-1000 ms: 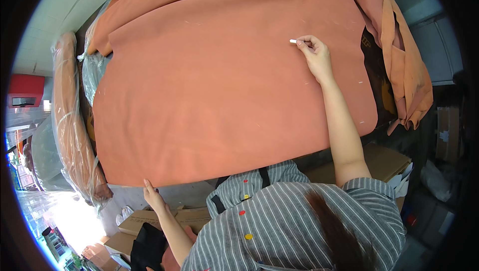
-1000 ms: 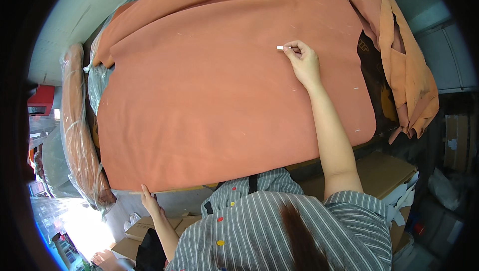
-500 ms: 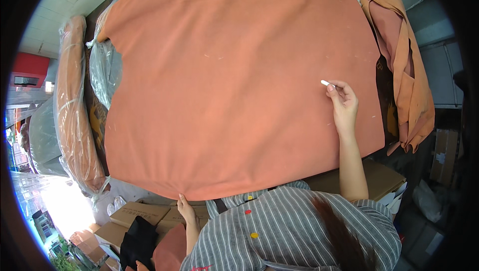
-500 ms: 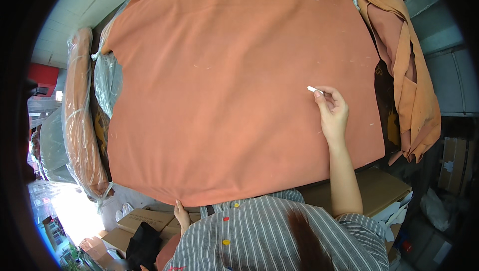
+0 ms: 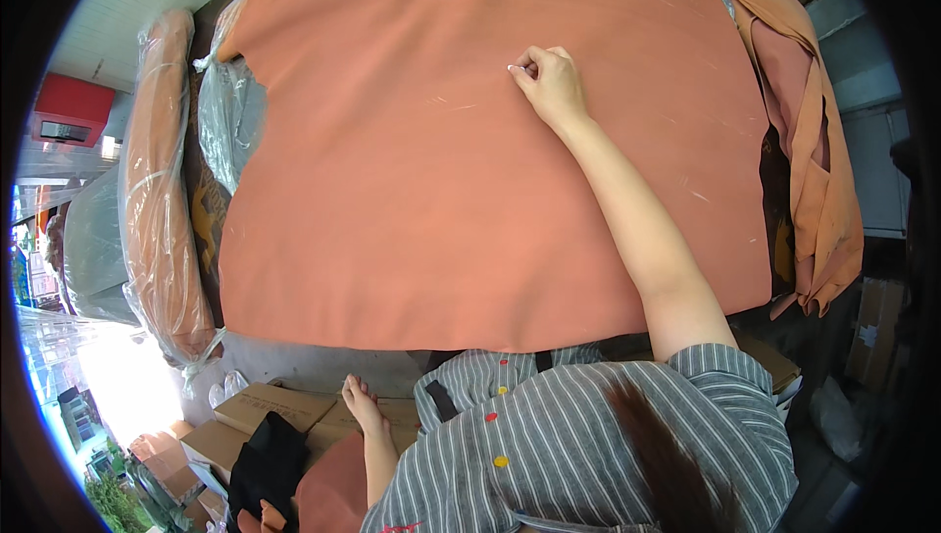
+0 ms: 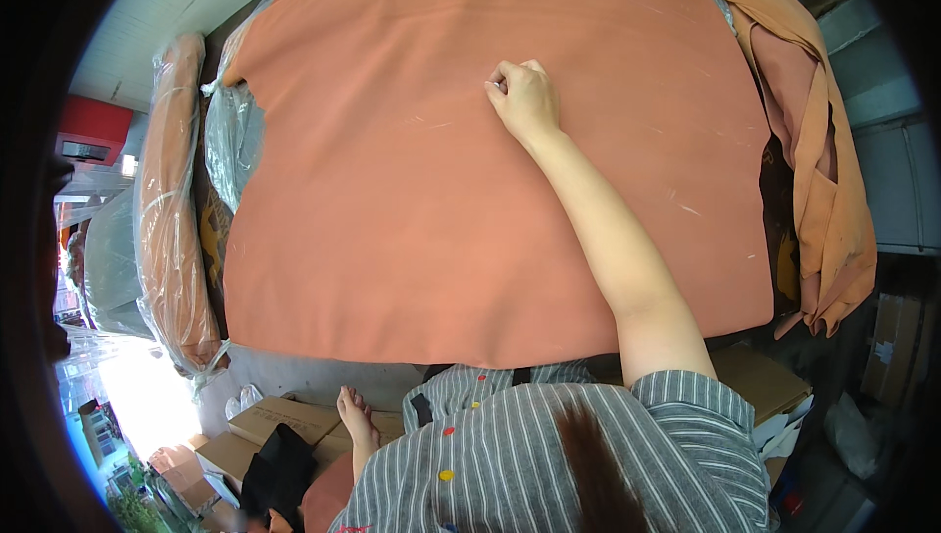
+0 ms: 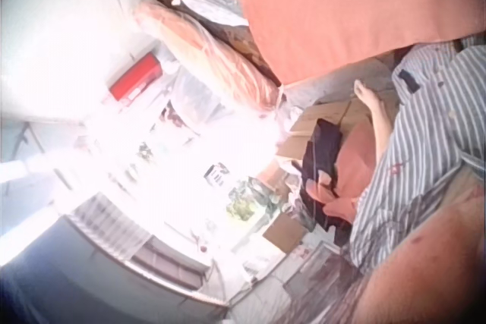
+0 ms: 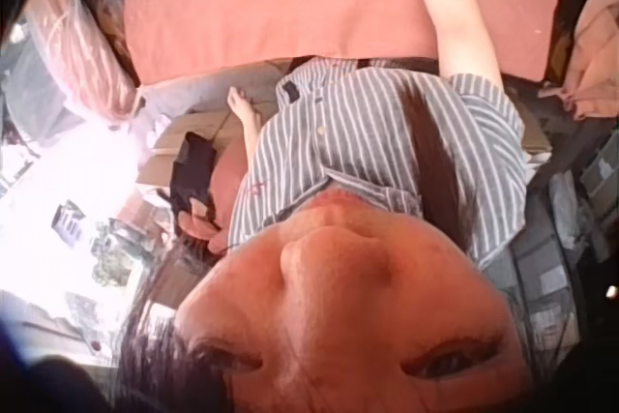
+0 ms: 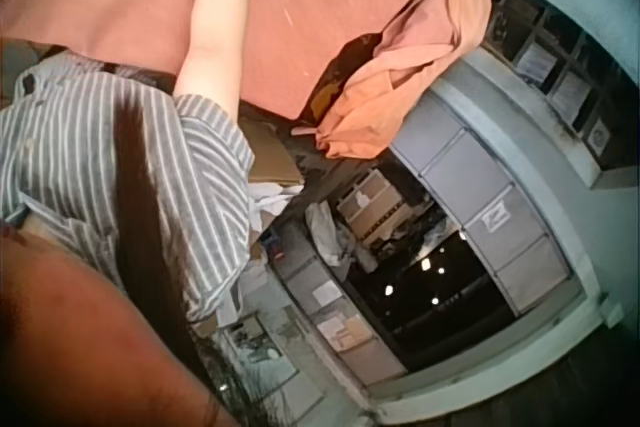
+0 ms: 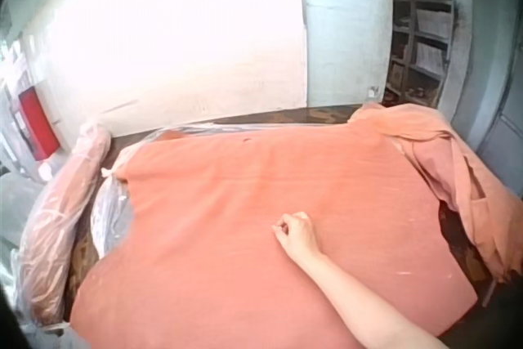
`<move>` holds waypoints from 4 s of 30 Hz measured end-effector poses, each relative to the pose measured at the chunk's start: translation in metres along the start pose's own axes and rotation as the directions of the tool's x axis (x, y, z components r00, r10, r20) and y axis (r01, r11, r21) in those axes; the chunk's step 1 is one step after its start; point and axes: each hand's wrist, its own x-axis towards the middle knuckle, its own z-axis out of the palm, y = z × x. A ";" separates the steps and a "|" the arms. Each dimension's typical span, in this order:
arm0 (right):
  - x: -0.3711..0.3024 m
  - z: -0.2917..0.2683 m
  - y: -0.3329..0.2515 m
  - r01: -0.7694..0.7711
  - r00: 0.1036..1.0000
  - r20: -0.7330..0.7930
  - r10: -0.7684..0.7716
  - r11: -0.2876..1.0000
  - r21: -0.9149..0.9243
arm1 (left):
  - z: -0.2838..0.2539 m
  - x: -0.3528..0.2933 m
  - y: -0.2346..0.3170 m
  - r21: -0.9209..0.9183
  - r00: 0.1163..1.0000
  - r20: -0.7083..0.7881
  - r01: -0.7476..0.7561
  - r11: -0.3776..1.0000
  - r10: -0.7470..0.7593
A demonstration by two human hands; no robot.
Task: The person unfolds a large piece of salmon-colored fabric on a table, smooths it out, and uses a white marking tool to draw lines and shapes on the surface. The person repeatedly lifts and repositions the fabric to continue marking different sections.
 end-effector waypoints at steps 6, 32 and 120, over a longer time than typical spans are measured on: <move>-0.045 -0.015 -0.020 -0.046 0.983 0.182 0.030 0.995 0.085 | 0.002 -0.001 0.032 0.028 0.920 -0.114 -0.374 0.927 0.374; 0.058 0.081 -0.053 0.002 0.984 0.176 -0.027 0.990 0.142 | 0.127 -0.061 0.133 0.500 0.377 0.165 -0.828 0.252 0.912; -0.107 -0.222 0.162 -0.325 0.926 -0.096 0.364 0.901 0.288 | 0.122 -0.047 0.133 0.443 0.210 0.269 -0.894 0.072 0.940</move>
